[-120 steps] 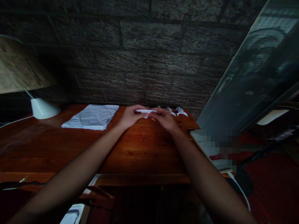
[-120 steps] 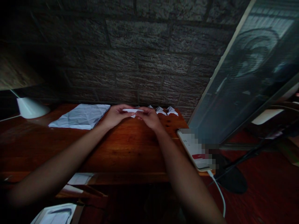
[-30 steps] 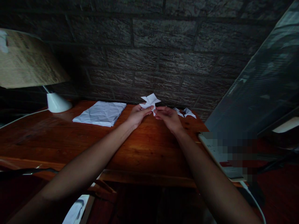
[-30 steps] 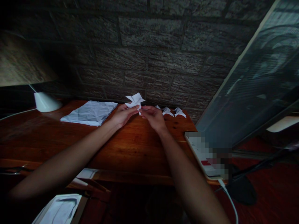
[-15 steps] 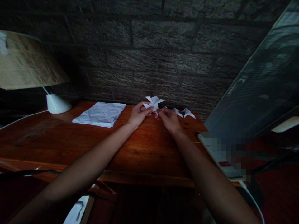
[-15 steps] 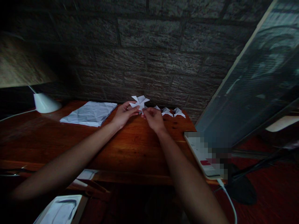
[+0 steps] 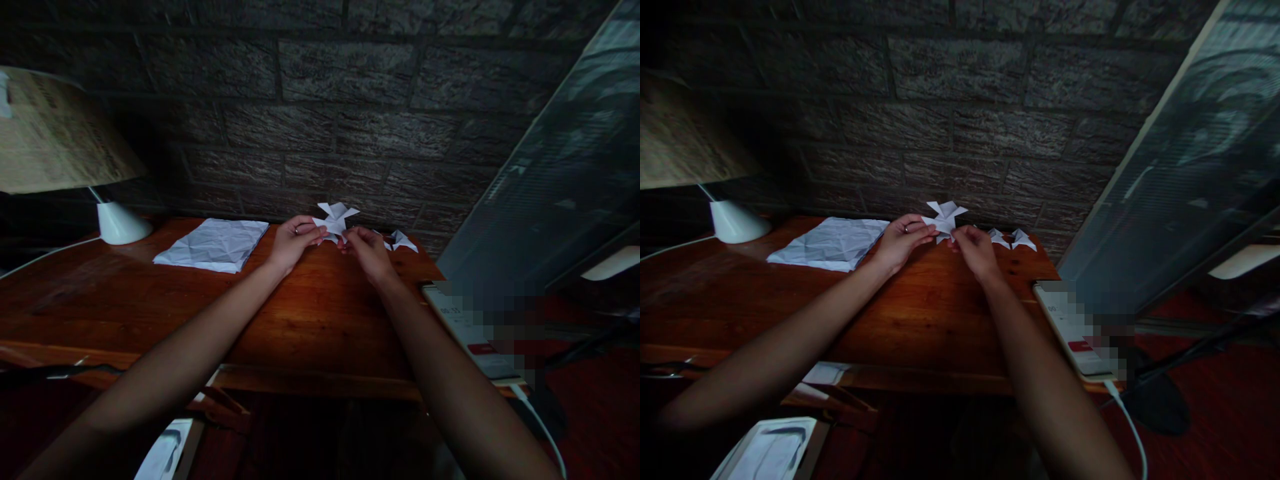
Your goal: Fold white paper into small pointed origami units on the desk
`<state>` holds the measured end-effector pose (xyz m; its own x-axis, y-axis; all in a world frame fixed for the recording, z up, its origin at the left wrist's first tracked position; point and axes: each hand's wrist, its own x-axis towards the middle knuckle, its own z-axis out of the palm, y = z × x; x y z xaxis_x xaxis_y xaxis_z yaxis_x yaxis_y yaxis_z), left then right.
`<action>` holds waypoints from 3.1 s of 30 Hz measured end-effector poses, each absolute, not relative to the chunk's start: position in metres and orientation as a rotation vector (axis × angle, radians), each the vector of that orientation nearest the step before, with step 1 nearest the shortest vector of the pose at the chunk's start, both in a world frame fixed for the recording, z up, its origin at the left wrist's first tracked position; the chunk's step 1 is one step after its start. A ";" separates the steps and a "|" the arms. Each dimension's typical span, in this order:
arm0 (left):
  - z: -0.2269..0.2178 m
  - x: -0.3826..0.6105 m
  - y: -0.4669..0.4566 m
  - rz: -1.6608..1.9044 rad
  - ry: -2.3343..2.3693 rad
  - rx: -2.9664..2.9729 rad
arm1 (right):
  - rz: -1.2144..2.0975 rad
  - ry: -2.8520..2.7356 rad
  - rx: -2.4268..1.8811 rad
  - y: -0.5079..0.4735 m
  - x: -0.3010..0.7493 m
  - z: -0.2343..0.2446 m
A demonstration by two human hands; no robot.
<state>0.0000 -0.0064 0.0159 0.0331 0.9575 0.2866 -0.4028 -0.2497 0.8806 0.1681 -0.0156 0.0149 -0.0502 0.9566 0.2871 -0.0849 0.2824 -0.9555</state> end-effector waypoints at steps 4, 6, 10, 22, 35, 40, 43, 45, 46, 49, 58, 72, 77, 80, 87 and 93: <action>0.017 -0.002 -0.008 1.500 0.712 1.147 | 1.151 -1.376 -0.919 -0.016 0.169 0.015; 0.016 -0.002 -0.008 1.466 0.727 1.152 | 1.127 -1.424 -0.915 -0.016 0.170 0.014; 0.015 -0.001 -0.008 1.398 0.732 1.181 | 1.030 -1.551 -0.912 -0.017 0.170 0.014; 0.007 -0.005 -0.003 1.323 0.692 1.542 | 1.101 -1.355 -0.926 -0.016 0.171 0.017; 0.015 -0.011 -0.013 1.238 0.625 1.600 | 1.270 -1.248 -0.779 -0.017 0.170 0.020; 0.019 -0.006 -0.015 1.230 0.590 1.362 | 1.235 -1.298 -0.741 -0.019 0.169 0.021; 0.018 -0.003 -0.014 1.251 0.606 1.277 | 1.174 -1.351 -0.747 -0.019 0.170 0.022; 0.018 -0.003 -0.013 1.262 0.603 1.256 | 1.122 -1.392 -0.758 -0.019 0.172 0.022; 0.017 -0.003 -0.013 1.269 0.597 1.247 | 1.101 -1.416 -0.766 -0.019 0.173 0.022; 0.017 -0.004 -0.013 1.293 0.587 1.226 | 1.041 -1.505 -0.796 -0.020 0.176 0.024; 0.020 -0.007 -0.008 1.322 0.636 1.184 | 0.811 -1.722 -0.878 -0.021 0.179 0.024; 0.020 -0.008 -0.008 1.245 0.675 1.163 | 0.806 -1.781 -0.832 -0.020 0.180 0.022; 0.020 -0.005 -0.010 1.378 0.731 1.393 | 0.795 -1.771 -0.857 -0.023 0.176 0.022; 0.018 -0.001 -0.010 1.425 0.720 1.435 | 0.783 -1.781 -0.867 -0.026 0.173 0.023; 0.013 0.000 -0.009 1.258 0.641 1.236 | 0.764 -1.793 -0.853 -0.029 0.171 0.024; 0.015 -0.005 -0.006 1.396 0.664 1.427 | 0.781 -1.794 -0.856 -0.028 0.171 0.025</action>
<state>-0.0046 -0.0061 0.0148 0.1858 0.8945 0.4066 -0.2489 -0.3575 0.9001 0.1712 -0.0275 0.0249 -0.2888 0.8260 0.4841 0.2083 0.5477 -0.8103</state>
